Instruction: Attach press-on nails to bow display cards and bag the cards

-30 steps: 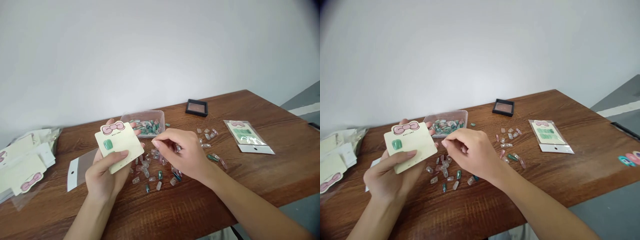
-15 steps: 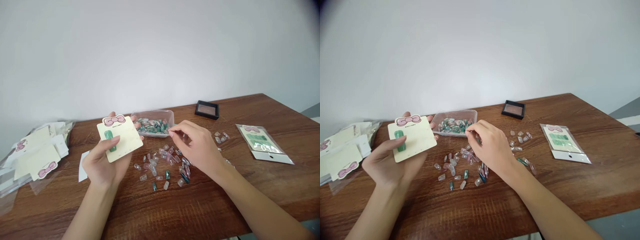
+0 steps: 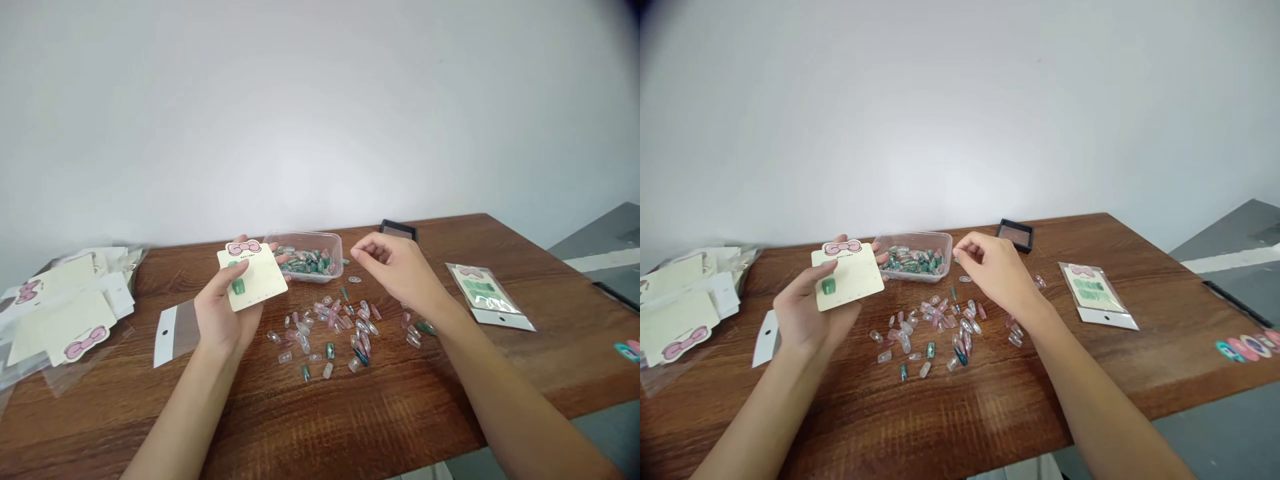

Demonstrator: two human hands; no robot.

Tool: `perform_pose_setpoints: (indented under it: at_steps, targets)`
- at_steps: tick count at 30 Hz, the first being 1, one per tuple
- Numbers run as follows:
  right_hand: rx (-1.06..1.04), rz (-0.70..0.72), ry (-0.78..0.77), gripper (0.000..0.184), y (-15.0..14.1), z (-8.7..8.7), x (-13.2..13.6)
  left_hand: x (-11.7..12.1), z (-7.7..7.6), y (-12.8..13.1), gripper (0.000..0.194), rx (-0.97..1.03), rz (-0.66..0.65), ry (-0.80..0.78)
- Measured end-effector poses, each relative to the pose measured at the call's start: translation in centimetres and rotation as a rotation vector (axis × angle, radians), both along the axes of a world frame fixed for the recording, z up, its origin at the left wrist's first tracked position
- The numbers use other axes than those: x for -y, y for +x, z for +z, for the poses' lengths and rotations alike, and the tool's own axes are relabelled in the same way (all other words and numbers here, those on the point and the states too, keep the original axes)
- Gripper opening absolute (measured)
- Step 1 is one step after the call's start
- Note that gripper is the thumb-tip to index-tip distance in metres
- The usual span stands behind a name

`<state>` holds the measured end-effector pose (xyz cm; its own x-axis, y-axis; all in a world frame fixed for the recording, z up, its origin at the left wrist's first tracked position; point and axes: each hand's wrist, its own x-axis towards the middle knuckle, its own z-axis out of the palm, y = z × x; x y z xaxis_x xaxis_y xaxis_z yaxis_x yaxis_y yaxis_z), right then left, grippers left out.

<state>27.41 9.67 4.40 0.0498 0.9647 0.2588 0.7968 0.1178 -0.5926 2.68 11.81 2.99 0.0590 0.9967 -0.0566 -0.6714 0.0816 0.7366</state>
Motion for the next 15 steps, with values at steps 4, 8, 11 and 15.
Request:
perform_pose_setpoints:
  at_steps: [4,8,11,15]
  targets:
    - [0.090,0.012,-0.128,0.022,1.5,-1.1,-0.2,-0.1,-0.1,-0.1,0.049,0.027,-0.010,-0.010]
    - [0.141,-0.030,-0.153,0.016,2.7,-3.0,-0.9,0.0,0.0,0.0,0.050,0.037,-0.022,-0.011]
    - [0.165,-0.046,-0.149,0.020,2.7,-4.0,-1.6,0.1,0.2,0.1,0.051,0.035,-0.025,-0.016]
    - [0.190,-0.033,-0.125,0.026,1.9,-4.7,-2.4,0.1,0.2,0.1,0.050,0.031,-0.020,-0.021]
